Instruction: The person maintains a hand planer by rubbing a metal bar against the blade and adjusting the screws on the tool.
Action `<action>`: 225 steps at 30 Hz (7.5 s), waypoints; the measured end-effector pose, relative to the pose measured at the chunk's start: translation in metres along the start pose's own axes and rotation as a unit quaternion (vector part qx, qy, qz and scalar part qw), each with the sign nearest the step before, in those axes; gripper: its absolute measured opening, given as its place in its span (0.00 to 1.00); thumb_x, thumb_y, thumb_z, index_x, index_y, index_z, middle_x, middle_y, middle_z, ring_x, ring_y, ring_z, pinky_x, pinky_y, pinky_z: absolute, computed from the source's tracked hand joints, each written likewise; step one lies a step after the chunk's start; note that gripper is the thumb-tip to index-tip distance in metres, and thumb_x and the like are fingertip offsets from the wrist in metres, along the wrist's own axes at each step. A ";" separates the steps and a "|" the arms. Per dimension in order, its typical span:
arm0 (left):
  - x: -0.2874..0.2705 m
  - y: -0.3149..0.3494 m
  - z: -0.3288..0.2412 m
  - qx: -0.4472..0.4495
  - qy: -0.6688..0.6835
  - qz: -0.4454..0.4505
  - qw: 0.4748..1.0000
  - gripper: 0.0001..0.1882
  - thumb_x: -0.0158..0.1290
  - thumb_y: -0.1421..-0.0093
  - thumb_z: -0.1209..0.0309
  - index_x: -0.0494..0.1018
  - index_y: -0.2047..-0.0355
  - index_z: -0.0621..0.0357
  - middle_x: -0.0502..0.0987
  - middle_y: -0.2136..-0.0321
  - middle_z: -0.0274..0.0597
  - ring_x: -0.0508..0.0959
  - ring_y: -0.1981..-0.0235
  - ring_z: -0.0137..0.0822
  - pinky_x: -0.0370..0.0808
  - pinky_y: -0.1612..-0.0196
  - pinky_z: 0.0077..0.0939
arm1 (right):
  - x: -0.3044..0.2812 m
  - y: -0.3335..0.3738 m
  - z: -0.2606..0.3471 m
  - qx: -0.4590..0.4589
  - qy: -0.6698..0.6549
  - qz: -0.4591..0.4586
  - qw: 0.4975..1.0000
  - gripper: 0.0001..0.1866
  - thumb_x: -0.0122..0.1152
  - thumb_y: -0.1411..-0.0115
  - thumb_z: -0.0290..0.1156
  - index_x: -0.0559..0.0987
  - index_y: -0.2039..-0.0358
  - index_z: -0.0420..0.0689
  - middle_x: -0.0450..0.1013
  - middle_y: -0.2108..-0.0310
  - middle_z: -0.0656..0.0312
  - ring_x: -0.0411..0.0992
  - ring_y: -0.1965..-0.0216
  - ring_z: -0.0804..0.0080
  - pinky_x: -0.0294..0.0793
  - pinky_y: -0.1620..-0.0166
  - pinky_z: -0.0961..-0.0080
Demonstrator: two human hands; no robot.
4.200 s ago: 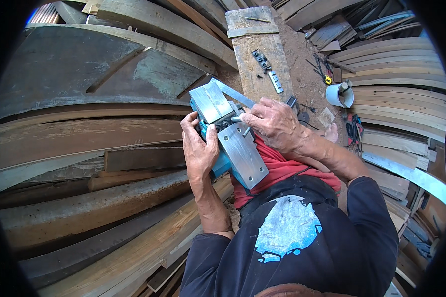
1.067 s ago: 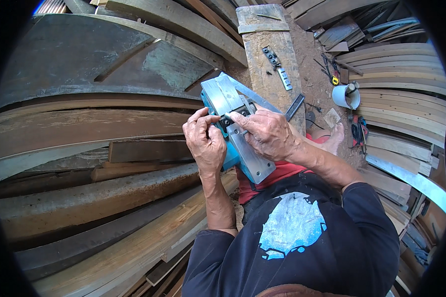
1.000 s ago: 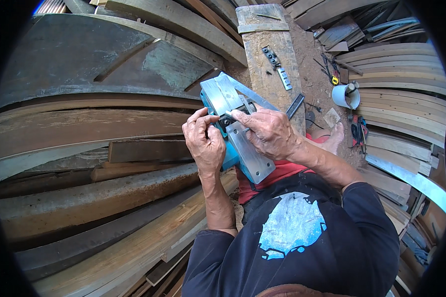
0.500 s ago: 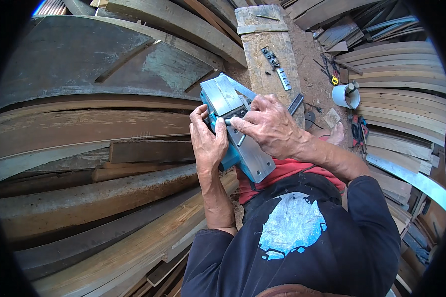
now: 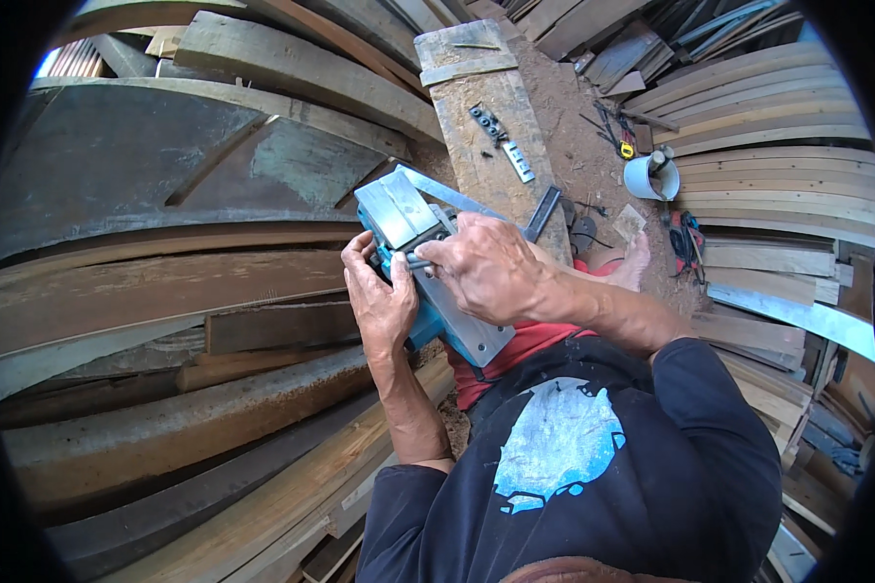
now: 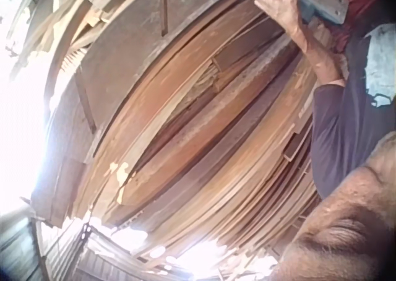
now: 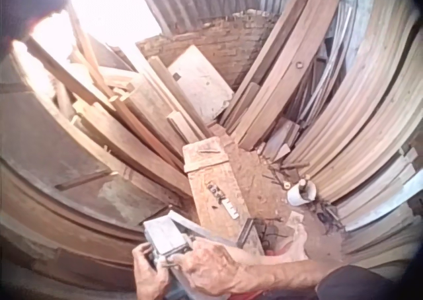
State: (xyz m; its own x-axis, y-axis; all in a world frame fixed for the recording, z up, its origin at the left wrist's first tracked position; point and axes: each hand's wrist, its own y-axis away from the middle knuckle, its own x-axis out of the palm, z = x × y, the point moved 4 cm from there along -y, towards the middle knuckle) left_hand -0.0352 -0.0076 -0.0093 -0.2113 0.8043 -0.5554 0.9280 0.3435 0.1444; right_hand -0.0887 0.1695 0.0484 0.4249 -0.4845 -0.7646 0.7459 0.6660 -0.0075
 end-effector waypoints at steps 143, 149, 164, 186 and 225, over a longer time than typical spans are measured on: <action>-0.013 0.024 -0.017 0.137 -0.108 -0.141 0.975 0.21 0.46 0.43 0.81 0.89 0.62 0.53 0.76 0.45 0.43 0.73 0.45 0.41 0.73 0.40 0.41 | -0.010 0.160 0.040 0.027 -0.253 -0.188 0.949 0.10 0.59 0.33 0.22 0.78 0.52 0.35 0.82 0.61 0.51 0.83 0.65 0.59 0.83 0.61 0.66; -0.013 0.022 -0.020 0.143 -0.089 -0.130 0.977 0.22 0.45 0.43 0.81 0.89 0.61 0.53 0.77 0.45 0.44 0.73 0.43 0.43 0.73 0.39 0.42 | -0.010 0.161 0.039 0.040 -0.264 -0.173 0.948 0.10 0.58 0.32 0.22 0.78 0.52 0.35 0.82 0.60 0.50 0.84 0.63 0.57 0.83 0.60 0.64; -0.013 0.016 -0.009 0.156 -0.030 -0.128 0.979 0.18 0.46 0.46 0.82 0.87 0.66 0.59 0.79 0.48 0.45 0.74 0.45 0.44 0.73 0.41 0.42 | -0.011 0.156 0.038 0.042 -0.257 -0.169 0.951 0.10 0.58 0.33 0.22 0.77 0.52 0.34 0.82 0.60 0.50 0.84 0.62 0.55 0.83 0.57 0.63; -0.014 0.021 -0.018 0.169 -0.104 -0.151 0.968 0.19 0.48 0.46 0.83 0.88 0.65 0.54 0.77 0.46 0.44 0.72 0.47 0.44 0.71 0.40 0.43 | -0.012 0.159 0.036 0.035 -0.266 -0.166 0.949 0.10 0.58 0.33 0.20 0.77 0.52 0.35 0.82 0.60 0.50 0.84 0.62 0.57 0.84 0.58 0.65; -0.016 0.017 -0.007 0.126 -0.042 -0.133 0.982 0.22 0.45 0.45 0.83 0.89 0.62 0.55 0.77 0.46 0.43 0.74 0.45 0.41 0.75 0.41 0.37 | -0.022 0.160 -0.010 0.110 -0.253 -0.213 0.937 0.07 0.58 0.29 0.24 0.81 0.54 0.37 0.81 0.65 0.54 0.81 0.66 0.69 0.79 0.60 0.72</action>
State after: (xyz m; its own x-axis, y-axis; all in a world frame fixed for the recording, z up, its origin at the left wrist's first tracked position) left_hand -0.0178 -0.0117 0.0076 -0.4410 0.6552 -0.6133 0.8918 0.3968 -0.2173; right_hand 0.0159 0.2920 0.0580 0.2117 -0.9242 -0.3177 0.9672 0.2448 -0.0675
